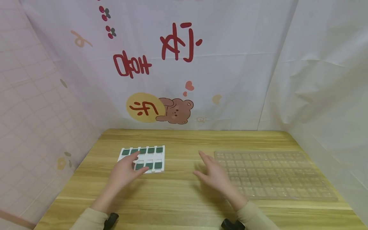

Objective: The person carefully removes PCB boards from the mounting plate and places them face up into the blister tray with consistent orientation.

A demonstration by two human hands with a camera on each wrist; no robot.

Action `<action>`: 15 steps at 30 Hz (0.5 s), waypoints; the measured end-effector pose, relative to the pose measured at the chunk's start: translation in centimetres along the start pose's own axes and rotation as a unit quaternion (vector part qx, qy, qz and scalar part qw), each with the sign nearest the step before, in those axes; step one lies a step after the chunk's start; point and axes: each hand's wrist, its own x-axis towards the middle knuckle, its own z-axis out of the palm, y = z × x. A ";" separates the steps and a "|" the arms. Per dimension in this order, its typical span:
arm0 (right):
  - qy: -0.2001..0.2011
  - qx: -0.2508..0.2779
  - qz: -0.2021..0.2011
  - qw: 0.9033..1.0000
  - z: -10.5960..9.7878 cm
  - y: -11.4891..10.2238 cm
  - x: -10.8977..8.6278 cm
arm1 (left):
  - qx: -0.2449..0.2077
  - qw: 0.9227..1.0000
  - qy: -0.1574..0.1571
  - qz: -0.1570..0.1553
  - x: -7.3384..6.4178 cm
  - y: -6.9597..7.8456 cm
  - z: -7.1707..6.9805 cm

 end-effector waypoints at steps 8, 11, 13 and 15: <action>-0.023 0.074 0.025 0.997 1.2 -1.1 0.8 | -0.040 0.999 -0.003 -0.027 0.7 -2.4 -1.1; -0.027 0.091 0.030 0.995 1.7 -1.3 1.0 | -0.059 0.997 -0.029 -0.048 0.9 -3.3 -1.7; -0.032 0.103 0.033 0.994 2.1 -1.5 1.2 | -0.080 0.993 -0.049 -0.066 1.1 -3.8 -2.2; -0.040 0.109 0.035 0.993 2.4 -1.6 1.4 | -0.104 0.988 -0.068 -0.087 1.2 -4.4 -2.7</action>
